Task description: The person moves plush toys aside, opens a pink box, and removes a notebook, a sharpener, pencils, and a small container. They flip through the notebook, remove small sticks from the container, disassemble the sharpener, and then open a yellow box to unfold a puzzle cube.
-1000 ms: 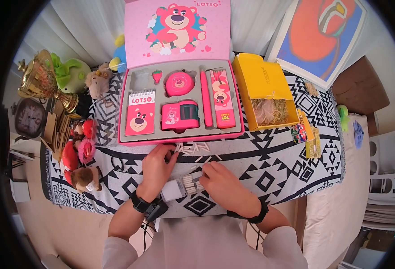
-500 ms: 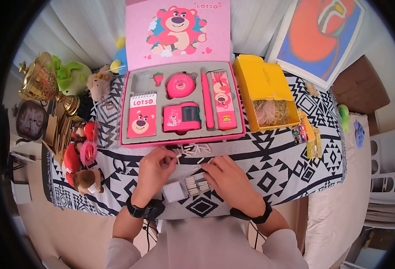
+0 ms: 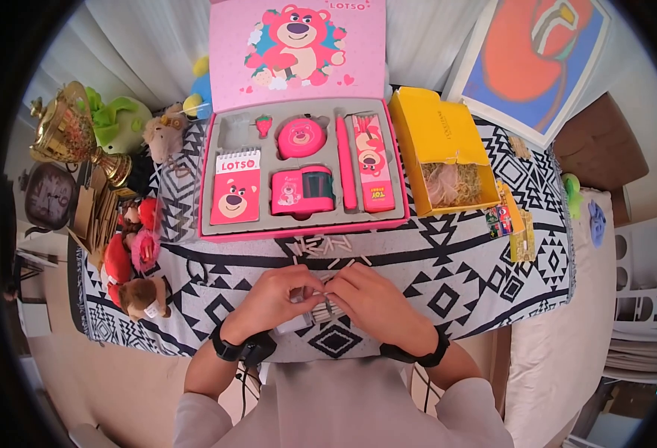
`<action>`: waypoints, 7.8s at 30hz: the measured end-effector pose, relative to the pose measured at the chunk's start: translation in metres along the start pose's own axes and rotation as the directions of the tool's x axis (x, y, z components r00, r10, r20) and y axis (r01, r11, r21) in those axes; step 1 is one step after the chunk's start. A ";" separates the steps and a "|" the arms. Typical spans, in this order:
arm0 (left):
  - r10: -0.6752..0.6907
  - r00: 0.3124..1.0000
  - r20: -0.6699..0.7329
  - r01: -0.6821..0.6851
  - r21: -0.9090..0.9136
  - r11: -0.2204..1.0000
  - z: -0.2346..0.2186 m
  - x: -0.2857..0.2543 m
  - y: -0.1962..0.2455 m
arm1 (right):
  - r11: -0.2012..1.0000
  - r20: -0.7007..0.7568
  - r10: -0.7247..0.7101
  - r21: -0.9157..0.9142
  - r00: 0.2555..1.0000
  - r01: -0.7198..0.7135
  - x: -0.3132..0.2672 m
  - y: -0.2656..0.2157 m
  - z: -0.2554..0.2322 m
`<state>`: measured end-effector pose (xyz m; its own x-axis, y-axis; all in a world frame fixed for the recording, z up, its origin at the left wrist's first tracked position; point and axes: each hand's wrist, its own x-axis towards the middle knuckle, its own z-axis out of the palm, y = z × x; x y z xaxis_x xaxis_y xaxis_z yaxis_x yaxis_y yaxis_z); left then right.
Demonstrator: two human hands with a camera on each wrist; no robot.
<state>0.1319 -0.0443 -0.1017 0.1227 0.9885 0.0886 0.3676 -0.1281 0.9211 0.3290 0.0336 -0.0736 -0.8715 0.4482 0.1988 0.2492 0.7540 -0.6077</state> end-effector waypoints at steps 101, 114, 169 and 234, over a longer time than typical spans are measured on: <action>-0.106 0.973 -0.203 0.128 0.097 0.987 -0.008 0.001 -0.012 | 0.982 -0.088 0.106 -0.147 0.990 -0.118 0.005 0.036 -0.003; -0.096 0.975 -0.202 0.124 0.134 0.983 -0.003 0.002 -0.017 | 0.997 0.020 0.050 -0.058 0.999 -0.049 0.000 0.011 -0.004; -0.093 0.903 -0.420 0.239 0.310 0.920 -0.002 0.004 -0.024 | 0.947 -0.152 0.221 -0.204 0.963 -0.249 0.015 0.025 0.004; -0.038 0.975 -0.218 0.056 0.077 0.995 -0.002 0.002 -0.004 | 0.992 0.037 0.068 -0.113 0.997 -0.064 -0.008 0.005 0.004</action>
<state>0.1290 -0.0418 -0.1051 -0.0959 0.9863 0.1339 0.4443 -0.0780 0.8925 0.3354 0.0321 -0.0813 -0.8675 0.4806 0.1282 0.3502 0.7733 -0.5286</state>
